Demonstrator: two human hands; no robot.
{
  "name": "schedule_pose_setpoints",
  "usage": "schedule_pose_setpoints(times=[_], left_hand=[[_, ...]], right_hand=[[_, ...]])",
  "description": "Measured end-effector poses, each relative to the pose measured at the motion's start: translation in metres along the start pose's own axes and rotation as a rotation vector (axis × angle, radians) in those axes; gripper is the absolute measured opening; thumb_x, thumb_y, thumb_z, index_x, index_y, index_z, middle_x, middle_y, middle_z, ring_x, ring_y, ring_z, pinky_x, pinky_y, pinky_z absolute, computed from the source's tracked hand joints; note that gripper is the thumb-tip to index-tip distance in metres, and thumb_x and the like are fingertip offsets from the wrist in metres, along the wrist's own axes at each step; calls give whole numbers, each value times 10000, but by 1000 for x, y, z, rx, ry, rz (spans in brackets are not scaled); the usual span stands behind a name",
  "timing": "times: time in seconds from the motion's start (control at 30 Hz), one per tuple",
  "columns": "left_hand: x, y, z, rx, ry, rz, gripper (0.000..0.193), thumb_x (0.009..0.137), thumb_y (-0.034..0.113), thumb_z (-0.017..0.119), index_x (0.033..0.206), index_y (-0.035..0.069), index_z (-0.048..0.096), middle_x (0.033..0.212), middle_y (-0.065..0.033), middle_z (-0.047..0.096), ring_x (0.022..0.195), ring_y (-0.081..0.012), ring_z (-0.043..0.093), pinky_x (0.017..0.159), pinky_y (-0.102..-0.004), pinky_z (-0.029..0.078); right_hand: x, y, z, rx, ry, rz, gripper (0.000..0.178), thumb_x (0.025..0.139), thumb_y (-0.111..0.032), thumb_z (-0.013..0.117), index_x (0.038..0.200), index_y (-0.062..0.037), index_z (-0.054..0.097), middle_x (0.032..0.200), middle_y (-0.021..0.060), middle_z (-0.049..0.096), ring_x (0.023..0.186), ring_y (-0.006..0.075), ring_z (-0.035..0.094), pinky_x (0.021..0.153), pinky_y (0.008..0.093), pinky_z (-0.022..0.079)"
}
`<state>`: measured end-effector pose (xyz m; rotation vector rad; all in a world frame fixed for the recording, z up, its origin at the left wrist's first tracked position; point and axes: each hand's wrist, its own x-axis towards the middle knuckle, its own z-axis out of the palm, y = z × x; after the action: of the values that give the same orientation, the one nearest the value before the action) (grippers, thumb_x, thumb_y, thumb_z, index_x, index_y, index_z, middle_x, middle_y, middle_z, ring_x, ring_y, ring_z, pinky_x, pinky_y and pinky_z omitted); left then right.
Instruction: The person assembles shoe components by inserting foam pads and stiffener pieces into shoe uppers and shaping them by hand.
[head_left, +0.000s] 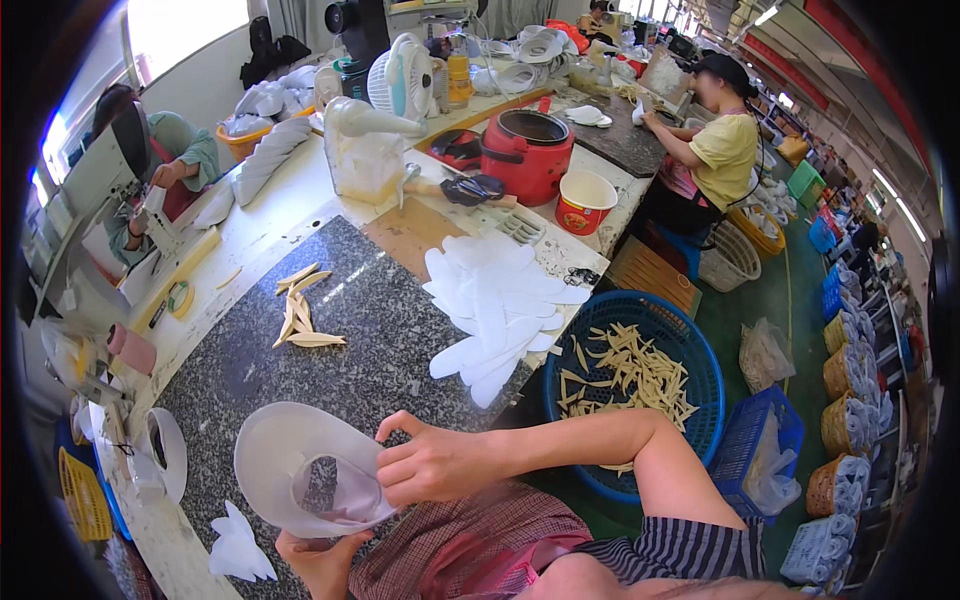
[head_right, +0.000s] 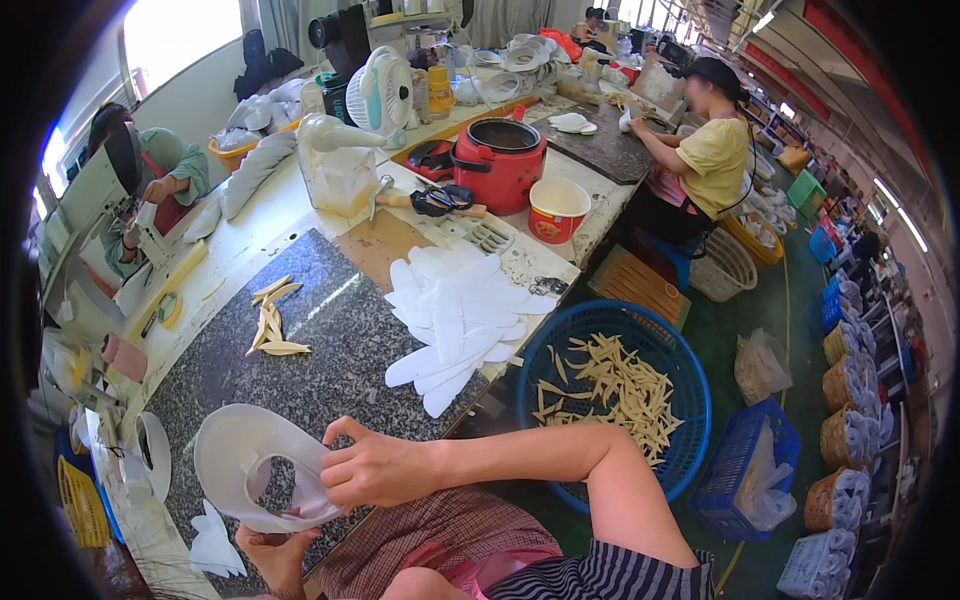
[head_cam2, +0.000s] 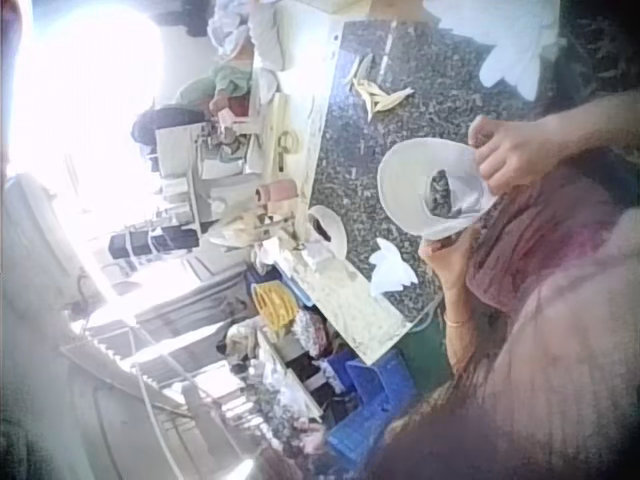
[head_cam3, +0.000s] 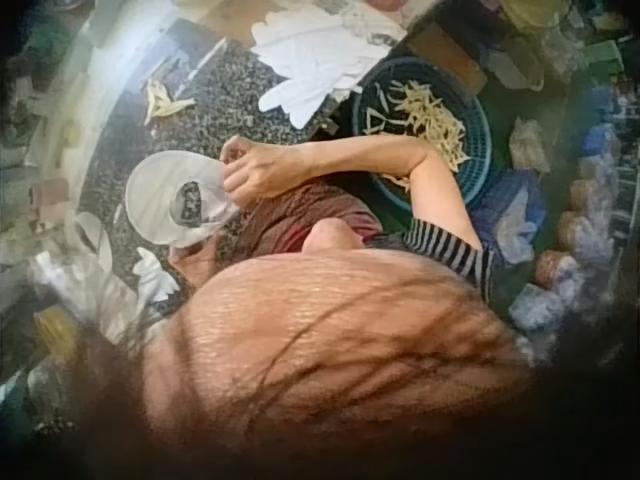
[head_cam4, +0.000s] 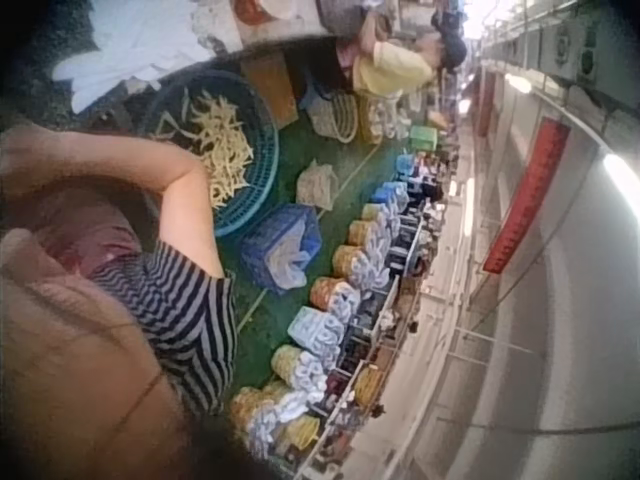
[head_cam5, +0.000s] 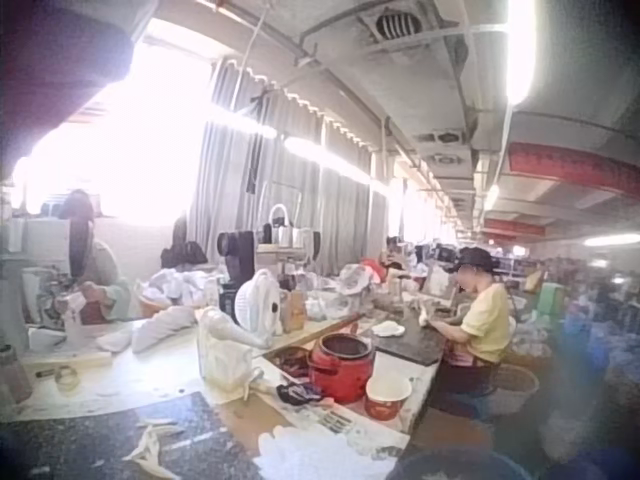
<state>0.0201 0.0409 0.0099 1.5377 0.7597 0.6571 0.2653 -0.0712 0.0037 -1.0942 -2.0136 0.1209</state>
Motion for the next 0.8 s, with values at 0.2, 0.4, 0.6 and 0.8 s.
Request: schedule_pose_setpoints(times=[0.2, 0.4, 0.6, 0.8], left_hand=[[7, -24, -11, 377, -8, 226, 198, 728, 49, 849, 903, 7, 765, 814, -71, 769, 738, -129, 719, 718, -288, 561], [-1, -18, -32, 450, -34, 215, 192, 723, 27, 834, 907, 13, 784, 796, -69, 766, 730, -128, 721, 687, -277, 544], [-9, -32, -44, 244, 111, 89, 228, 771, 22, 862, 973, -12, 761, 910, -61, 774, 854, -112, 709, 776, -279, 541], [-15, -48, -46, 131, 110, 128, 214, 804, 30, 851, 967, -15, 720, 875, -46, 747, 799, -119, 683, 714, -288, 535]], right_hand=[[-18, 12, 12, -551, -129, -265, 41, 879, -194, 656, 894, -156, 656, 922, -40, 613, 996, 82, 630, 1075, 456, 297], [-8, 11, 20, -498, -91, -229, 169, 872, -187, 653, 1030, -172, 713, 934, -84, 642, 1072, 62, 606, 1115, 449, 294], [17, 14, 8, -419, -11, -188, 428, 871, -240, 697, 1294, -179, 699, 1079, -50, 702, 1232, 100, 576, 1064, 365, 367], [47, 91, -12, -289, 114, 179, 239, 890, -155, 767, 1127, -130, 772, 995, 68, 717, 956, 202, 687, 842, 359, 500]])
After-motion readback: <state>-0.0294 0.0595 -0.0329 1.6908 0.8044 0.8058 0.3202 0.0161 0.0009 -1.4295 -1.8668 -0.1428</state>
